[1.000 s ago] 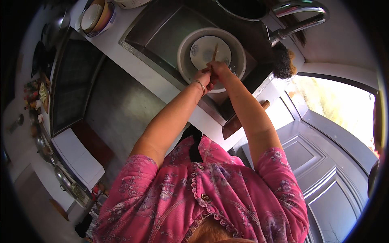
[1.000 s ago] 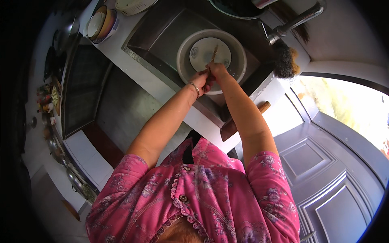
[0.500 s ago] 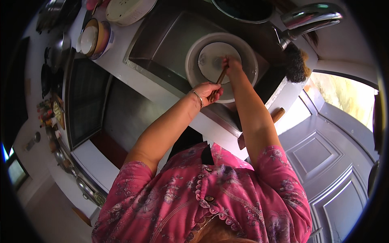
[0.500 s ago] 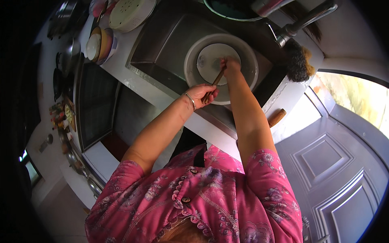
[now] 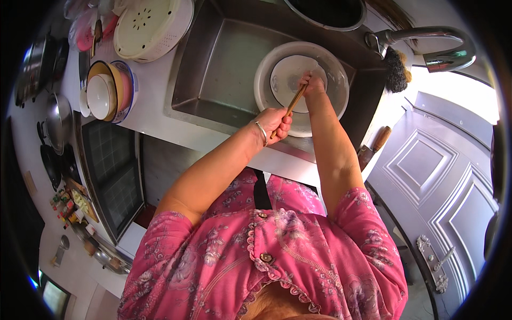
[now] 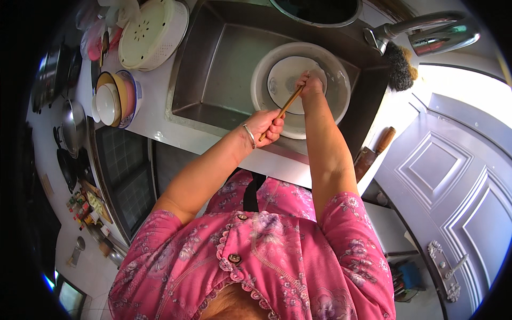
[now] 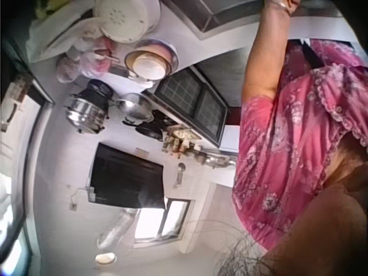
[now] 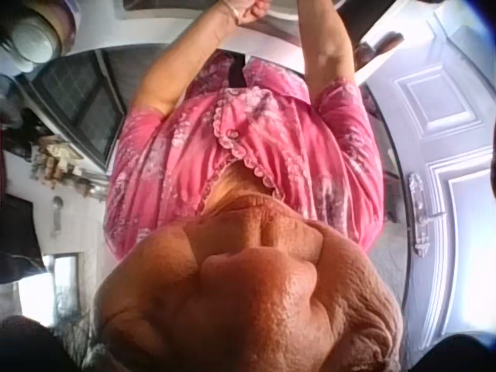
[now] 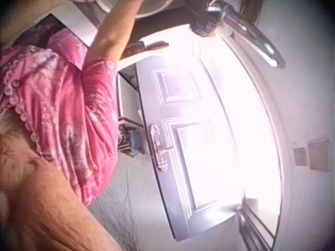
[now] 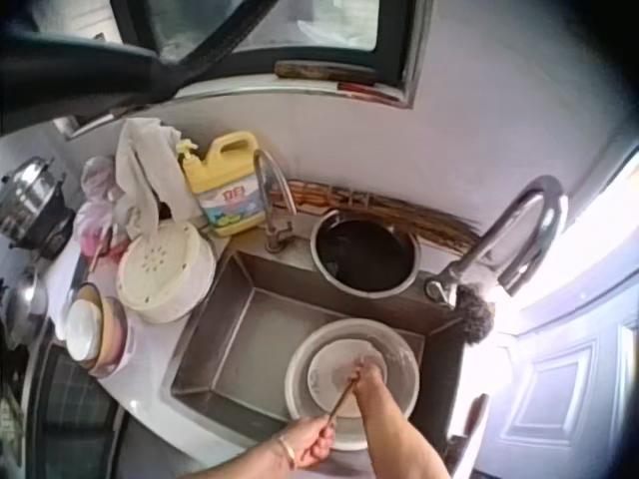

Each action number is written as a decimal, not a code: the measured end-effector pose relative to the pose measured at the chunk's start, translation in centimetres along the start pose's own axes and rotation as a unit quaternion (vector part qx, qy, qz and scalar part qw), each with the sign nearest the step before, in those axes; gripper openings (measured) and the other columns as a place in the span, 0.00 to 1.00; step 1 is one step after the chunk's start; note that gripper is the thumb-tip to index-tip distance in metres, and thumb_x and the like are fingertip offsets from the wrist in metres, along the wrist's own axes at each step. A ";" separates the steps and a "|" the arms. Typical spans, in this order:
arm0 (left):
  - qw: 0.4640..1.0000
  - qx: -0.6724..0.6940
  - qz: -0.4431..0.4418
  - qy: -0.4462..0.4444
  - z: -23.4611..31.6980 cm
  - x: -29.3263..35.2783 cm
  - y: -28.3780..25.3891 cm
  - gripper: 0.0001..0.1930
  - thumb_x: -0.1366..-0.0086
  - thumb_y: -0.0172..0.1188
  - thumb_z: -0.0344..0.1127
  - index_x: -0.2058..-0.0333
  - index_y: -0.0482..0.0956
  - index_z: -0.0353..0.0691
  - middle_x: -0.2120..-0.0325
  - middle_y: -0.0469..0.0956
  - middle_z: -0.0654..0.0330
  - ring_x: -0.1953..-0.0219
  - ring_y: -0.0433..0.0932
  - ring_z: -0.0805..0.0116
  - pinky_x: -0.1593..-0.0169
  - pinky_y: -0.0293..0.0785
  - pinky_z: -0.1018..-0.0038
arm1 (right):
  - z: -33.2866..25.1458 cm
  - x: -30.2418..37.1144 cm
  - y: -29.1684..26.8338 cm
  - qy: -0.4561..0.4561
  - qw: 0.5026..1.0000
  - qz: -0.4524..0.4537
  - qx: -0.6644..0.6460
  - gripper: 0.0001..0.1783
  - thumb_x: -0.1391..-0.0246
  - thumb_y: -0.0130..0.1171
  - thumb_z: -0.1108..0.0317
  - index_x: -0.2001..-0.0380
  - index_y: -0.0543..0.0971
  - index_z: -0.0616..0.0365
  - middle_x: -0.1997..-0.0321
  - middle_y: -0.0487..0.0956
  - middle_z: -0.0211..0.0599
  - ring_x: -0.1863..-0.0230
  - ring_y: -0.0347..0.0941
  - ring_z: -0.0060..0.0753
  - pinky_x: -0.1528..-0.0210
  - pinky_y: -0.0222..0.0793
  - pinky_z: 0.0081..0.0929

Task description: The person slices a white vegetable into thin pieces on a wooden cutting board using a cleaver. They then wash a bowl and chopsticks in the sink, rinse a green-striped gourd, and cut it into sections.

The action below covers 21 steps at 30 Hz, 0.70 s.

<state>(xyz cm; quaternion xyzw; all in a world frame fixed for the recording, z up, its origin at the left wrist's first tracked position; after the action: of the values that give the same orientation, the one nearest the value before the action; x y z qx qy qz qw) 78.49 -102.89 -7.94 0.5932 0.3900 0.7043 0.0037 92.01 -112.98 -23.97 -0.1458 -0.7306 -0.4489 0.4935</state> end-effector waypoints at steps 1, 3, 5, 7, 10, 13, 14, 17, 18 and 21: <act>1.000 -0.010 0.001 0.003 0.1 -0.1 -0.5 0.10 0.30 0.45 0.40 0.68 0.66 0.41 0.81 0.66 0.69 0.85 0.59 0.83 0.86 0.53 0.87 | 0.0 0.2 0.6 0.014 0.999 -0.039 -0.001 0.13 0.40 0.36 0.66 0.78 0.66 0.53 0.85 0.60 0.25 0.88 0.52 0.19 0.88 0.48 0.14; 1.000 -0.025 0.000 0.010 0.6 -0.9 -1.3 0.10 0.30 0.45 0.39 0.68 0.67 0.41 0.80 0.67 0.68 0.84 0.60 0.82 0.86 0.54 0.87 | 1.1 0.6 0.9 0.025 1.000 -0.010 0.008 0.14 0.40 0.37 0.64 0.79 0.64 0.50 0.86 0.57 0.23 0.89 0.49 0.19 0.88 0.46 0.14; 0.997 -0.082 0.012 -0.002 0.6 -1.4 -2.3 0.09 0.30 0.46 0.39 0.67 0.67 0.40 0.77 0.68 0.66 0.82 0.63 0.81 0.86 0.55 0.87 | 3.0 2.0 0.8 0.052 0.999 0.006 -0.004 0.14 0.40 0.38 0.63 0.81 0.63 0.49 0.86 0.57 0.23 0.89 0.48 0.18 0.88 0.46 0.15; 0.994 -0.106 0.033 0.011 1.2 -0.7 -2.1 0.09 0.31 0.47 0.39 0.66 0.67 0.40 0.75 0.69 0.65 0.80 0.64 0.80 0.86 0.57 0.85 | 2.5 3.1 1.4 0.037 0.997 0.025 0.057 0.16 0.42 0.40 0.65 0.84 0.61 0.48 0.87 0.56 0.23 0.89 0.48 0.19 0.88 0.45 0.18; 0.989 -0.141 0.039 0.031 0.6 0.1 -1.3 0.07 0.31 0.48 0.39 0.64 0.65 0.42 0.75 0.68 0.64 0.80 0.64 0.77 0.84 0.57 0.82 | -1.6 2.4 1.7 0.005 0.992 -0.021 0.122 0.17 0.43 0.42 0.66 0.87 0.60 0.48 0.89 0.55 0.23 0.90 0.47 0.21 0.88 0.44 0.20; 0.980 -0.185 0.051 0.045 0.6 0.6 -0.8 0.07 0.31 0.47 0.39 0.63 0.63 0.44 0.76 0.67 0.63 0.81 0.63 0.77 0.85 0.54 0.82 | -2.7 1.8 1.2 -0.018 0.987 0.067 0.147 0.16 0.43 0.43 0.66 0.85 0.61 0.49 0.90 0.52 0.22 0.91 0.44 0.23 0.88 0.43 0.20; 0.976 -0.204 0.057 0.039 0.7 0.7 -0.9 0.07 0.31 0.47 0.39 0.64 0.63 0.43 0.76 0.67 0.64 0.81 0.62 0.77 0.85 0.53 0.83 | -3.3 1.1 0.7 -0.094 0.977 0.060 0.179 0.15 0.42 0.42 0.65 0.82 0.66 0.52 0.89 0.61 0.26 0.91 0.55 0.26 0.89 0.50 0.25; 0.972 -0.222 0.065 0.037 0.9 1.8 -1.8 0.08 0.30 0.46 0.41 0.63 0.63 0.44 0.78 0.66 0.65 0.83 0.61 0.80 0.85 0.50 0.84 | -5.0 4.8 3.2 -0.317 0.688 0.103 0.645 0.15 0.41 0.42 0.63 0.77 0.71 0.57 0.82 0.74 0.38 0.83 0.72 0.37 0.84 0.65 0.35; 0.972 -0.224 0.056 0.035 1.0 2.6 -1.7 0.08 0.30 0.46 0.41 0.62 0.63 0.45 0.78 0.66 0.65 0.83 0.60 0.80 0.85 0.50 0.85 | -5.9 7.0 4.1 -0.502 0.430 0.110 0.742 0.14 0.40 0.46 0.59 0.69 0.74 0.58 0.74 0.79 0.45 0.72 0.78 0.49 0.72 0.72 0.44; 0.959 -0.236 0.098 0.120 4.1 5.2 -4.1 0.07 0.30 0.45 0.42 0.61 0.63 0.47 0.79 0.66 0.66 0.84 0.60 0.82 0.85 0.50 0.85 | -2.6 10.3 3.3 -0.400 0.354 -0.059 0.843 0.17 0.44 0.52 0.56 0.56 0.72 0.56 0.58 0.77 0.50 0.54 0.73 0.53 0.52 0.68 0.45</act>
<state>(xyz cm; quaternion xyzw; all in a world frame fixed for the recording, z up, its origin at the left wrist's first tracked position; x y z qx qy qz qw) 78.52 -95.35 -5.87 0.5220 0.1499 0.8392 0.0275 90.92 -115.57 -13.22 0.2279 -0.8431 0.4866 -0.0208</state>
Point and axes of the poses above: each hand's wrist, its own x-axis away from the middle knuckle, its own y-axis out of the palm, z = x × y, the point moved 8 cm from there along -x, towards the middle knuckle
